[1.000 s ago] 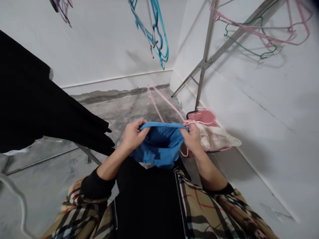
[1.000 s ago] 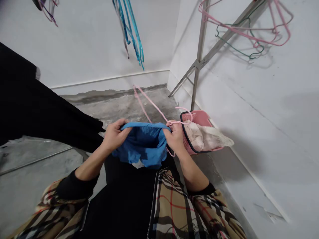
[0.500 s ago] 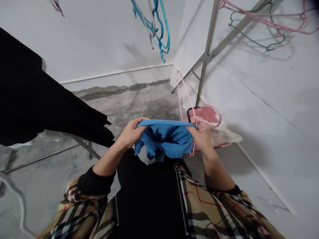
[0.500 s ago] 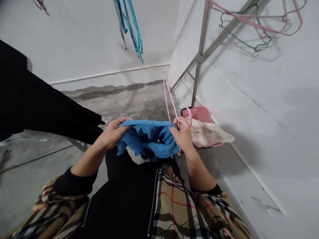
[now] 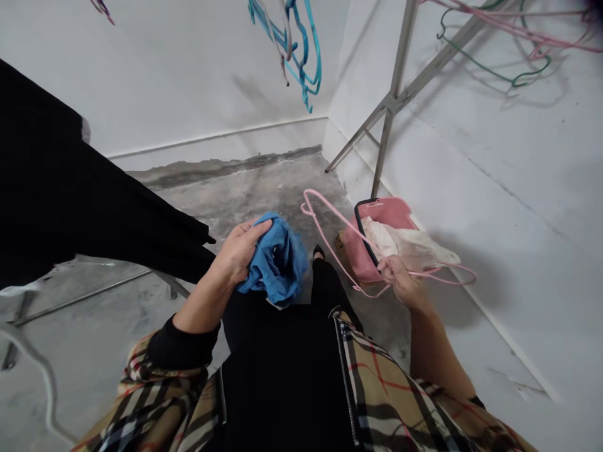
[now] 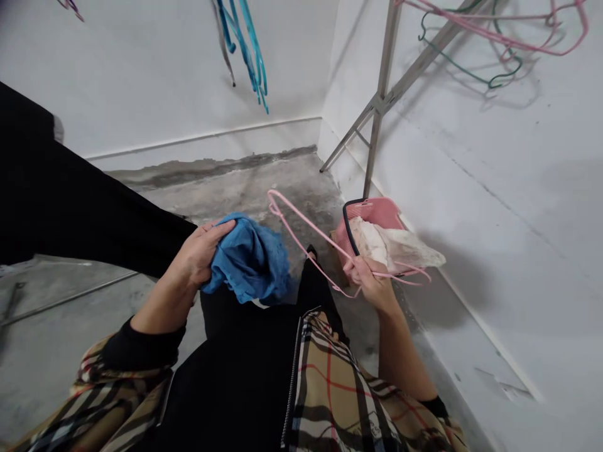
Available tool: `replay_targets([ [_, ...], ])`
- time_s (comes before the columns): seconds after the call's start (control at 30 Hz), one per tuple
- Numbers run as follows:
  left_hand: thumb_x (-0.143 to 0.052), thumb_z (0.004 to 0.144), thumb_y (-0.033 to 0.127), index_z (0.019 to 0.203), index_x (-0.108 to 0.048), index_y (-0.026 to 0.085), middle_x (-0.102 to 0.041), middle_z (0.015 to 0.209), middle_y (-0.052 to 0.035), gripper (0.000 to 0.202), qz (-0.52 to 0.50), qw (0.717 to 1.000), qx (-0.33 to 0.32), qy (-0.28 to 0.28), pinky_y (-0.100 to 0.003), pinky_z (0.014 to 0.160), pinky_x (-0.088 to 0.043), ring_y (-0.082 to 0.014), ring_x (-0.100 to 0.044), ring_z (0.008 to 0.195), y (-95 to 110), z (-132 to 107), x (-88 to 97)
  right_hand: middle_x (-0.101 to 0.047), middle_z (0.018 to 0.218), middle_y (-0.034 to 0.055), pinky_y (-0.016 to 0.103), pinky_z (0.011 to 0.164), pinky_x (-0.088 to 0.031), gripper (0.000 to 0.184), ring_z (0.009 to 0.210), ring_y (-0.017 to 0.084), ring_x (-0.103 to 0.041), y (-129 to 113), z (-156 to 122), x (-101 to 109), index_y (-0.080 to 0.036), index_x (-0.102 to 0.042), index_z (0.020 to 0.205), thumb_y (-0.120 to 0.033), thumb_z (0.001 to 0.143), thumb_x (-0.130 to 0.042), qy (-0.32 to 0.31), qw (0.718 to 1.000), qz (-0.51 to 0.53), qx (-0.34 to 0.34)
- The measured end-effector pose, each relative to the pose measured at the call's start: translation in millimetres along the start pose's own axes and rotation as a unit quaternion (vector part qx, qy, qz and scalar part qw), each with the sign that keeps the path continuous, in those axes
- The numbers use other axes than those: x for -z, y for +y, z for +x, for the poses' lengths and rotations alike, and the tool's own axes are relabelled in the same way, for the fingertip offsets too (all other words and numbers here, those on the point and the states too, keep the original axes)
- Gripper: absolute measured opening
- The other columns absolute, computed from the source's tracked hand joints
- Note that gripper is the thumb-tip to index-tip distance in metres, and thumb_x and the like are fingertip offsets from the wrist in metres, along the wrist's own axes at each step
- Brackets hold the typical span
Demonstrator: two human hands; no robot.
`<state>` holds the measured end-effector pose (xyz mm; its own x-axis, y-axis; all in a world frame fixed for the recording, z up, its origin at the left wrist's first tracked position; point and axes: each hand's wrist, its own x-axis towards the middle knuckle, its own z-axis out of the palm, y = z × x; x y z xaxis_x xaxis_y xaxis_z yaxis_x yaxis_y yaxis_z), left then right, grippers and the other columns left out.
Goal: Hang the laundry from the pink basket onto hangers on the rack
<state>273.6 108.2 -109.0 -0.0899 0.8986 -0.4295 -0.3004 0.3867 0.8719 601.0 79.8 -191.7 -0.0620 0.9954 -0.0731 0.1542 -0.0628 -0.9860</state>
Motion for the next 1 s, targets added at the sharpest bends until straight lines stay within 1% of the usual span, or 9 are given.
replay_targets([
  [0.23,-0.074,0.071,0.037,0.083,-0.065,0.017,-0.064,0.063,0.0016,0.025,-0.004,0.999,-0.039,-0.011,-0.029,0.056,-0.058,-0.0144,-0.063,0.053,3,-1,3.9,-0.034,0.047,-0.0050,0.027,0.045,-0.018,0.049,0.044,0.009,-0.026,-29,-7,0,-0.020,-0.063,0.075,-0.059,0.094,-0.042,-0.152,0.979,-0.135,-0.008],
  [0.37,-0.073,0.073,0.037,0.088,-0.065,0.017,-0.060,0.061,0.0036,0.026,0.038,0.996,-0.063,-0.048,-0.021,0.050,-0.052,-0.0096,-0.057,0.049,-3,-7,-4.2,-0.041,0.051,-0.0025,0.026,0.049,-0.027,0.048,0.049,0.011,-0.037,-37,5,-24,-0.019,-0.066,0.075,-0.055,0.096,-0.042,-0.180,0.970,-0.159,0.042],
  [0.47,-0.067,0.080,0.039,0.104,-0.066,0.018,-0.064,0.068,0.0017,0.031,0.144,0.974,-0.096,-0.145,-0.023,0.058,-0.053,-0.0114,-0.060,0.056,-13,-14,-15.9,-0.048,0.056,-0.0010,0.026,0.055,-0.033,0.048,0.054,0.011,-0.043,-33,17,-53,-0.018,-0.066,0.076,-0.052,0.098,-0.039,-0.166,0.969,-0.168,0.078],
  [0.57,-0.058,0.088,0.035,0.113,-0.067,0.019,-0.070,0.078,-0.0018,0.032,0.348,0.872,-0.190,-0.287,-0.027,0.071,-0.054,-0.0148,-0.063,0.068,-21,-22,-24.4,-0.054,0.062,0.0005,0.027,0.059,-0.037,0.052,0.058,0.013,-0.046,-24,27,-80,-0.017,-0.062,0.073,-0.057,0.096,-0.038,-0.132,0.975,-0.120,0.131],
  [0.63,-0.055,0.090,0.031,0.116,-0.068,0.022,-0.072,0.079,-0.0025,0.030,0.500,0.769,-0.263,-0.299,-0.027,0.068,-0.052,-0.0158,-0.063,0.067,-21,-27,-25.0,-0.055,0.064,0.0010,0.027,0.060,-0.038,0.053,0.060,0.013,-0.047,-21,32,-90,-0.017,-0.058,0.069,-0.060,0.095,-0.039,-0.120,0.975,-0.086,0.168],
  [0.73,-0.054,0.091,0.028,0.115,-0.070,0.026,-0.073,0.086,-0.0058,0.028,0.654,0.621,-0.405,-0.149,-0.030,0.069,-0.049,-0.0203,-0.065,0.076,-12,-30,-19.7,-0.051,0.058,-0.0009,0.027,0.058,-0.037,0.050,0.056,0.012,-0.045,-27,36,-89,-0.018,-0.060,0.069,-0.055,0.096,-0.041,-0.130,0.971,-0.070,0.190],
  [0.83,-0.056,0.092,0.031,0.122,-0.066,0.030,-0.070,0.110,-0.0097,0.031,0.686,0.499,-0.530,-0.008,-0.038,0.084,-0.047,-0.0258,-0.062,0.099,3,-27,-13.9,-0.053,0.057,-0.0014,0.026,0.057,-0.038,0.047,0.054,0.011,-0.047,-45,40,-79,-0.018,-0.066,0.076,-0.050,0.098,-0.041,-0.154,0.964,-0.077,0.201],
  [0.9,-0.055,0.094,0.031,0.127,-0.063,0.030,-0.071,0.103,-0.0076,0.034,0.694,0.451,-0.561,-0.014,-0.035,0.079,-0.046,-0.0223,-0.063,0.090,9,-24,-11.9,-0.056,0.059,-0.0003,0.026,0.057,-0.039,0.048,0.055,0.011,-0.049,-58,44,-75,-0.018,-0.067,0.075,-0.051,0.098,-0.041,-0.166,0.956,-0.089,0.227],
  [1.0,-0.049,0.097,0.027,0.122,-0.066,0.028,-0.070,0.076,-0.0013,0.031,0.702,0.440,-0.557,-0.063,-0.027,0.058,-0.038,-0.0158,-0.058,0.063,12,-22,-10.2,-0.059,0.063,0.0010,0.026,0.058,-0.042,0.045,0.059,0.012,-0.052,-66,49,-72,-0.018,-0.064,0.072,-0.050,0.096,-0.044,-0.154,0.949,-0.098,0.258],
])
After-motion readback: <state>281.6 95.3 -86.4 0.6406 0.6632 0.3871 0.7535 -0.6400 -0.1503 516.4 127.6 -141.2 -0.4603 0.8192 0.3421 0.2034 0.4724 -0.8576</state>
